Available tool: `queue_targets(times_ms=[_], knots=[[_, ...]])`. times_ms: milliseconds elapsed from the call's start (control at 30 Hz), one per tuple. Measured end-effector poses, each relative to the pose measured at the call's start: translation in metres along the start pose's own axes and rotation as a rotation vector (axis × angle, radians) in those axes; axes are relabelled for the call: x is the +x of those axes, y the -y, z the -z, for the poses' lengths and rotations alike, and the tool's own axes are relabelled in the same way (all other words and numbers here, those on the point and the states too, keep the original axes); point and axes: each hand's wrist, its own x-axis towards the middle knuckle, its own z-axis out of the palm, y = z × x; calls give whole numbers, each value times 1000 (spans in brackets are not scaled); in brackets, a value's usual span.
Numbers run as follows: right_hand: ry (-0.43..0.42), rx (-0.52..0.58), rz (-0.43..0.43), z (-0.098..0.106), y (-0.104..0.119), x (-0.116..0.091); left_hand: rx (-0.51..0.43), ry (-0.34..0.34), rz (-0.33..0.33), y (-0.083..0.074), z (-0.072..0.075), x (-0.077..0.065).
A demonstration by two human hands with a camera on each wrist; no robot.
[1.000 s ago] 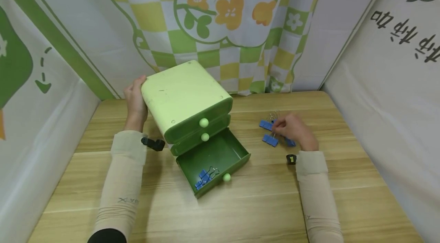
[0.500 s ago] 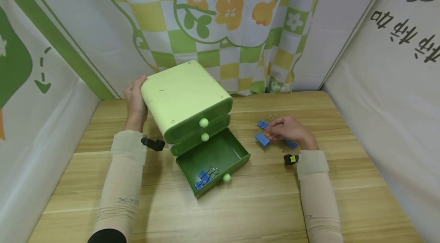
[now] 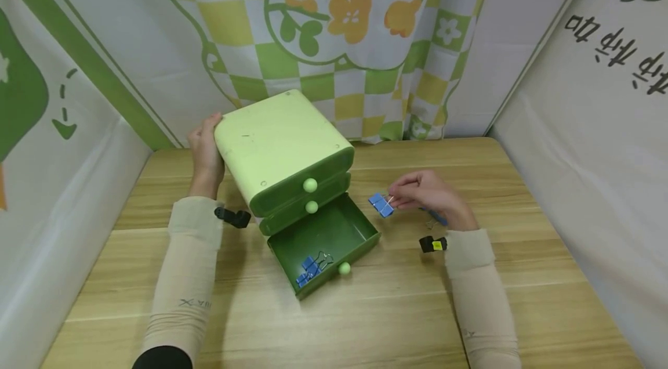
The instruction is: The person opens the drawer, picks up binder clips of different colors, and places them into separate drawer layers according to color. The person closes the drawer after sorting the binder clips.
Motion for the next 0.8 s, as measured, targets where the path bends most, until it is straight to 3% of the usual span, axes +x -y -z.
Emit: queue_targets(times_ms=[433, 800], knots=[[51, -77, 88, -54, 24, -9, 5, -23, 6, 2, 1, 2], [76, -213, 138, -96, 17, -4, 3, -20, 4, 1, 1, 1]])
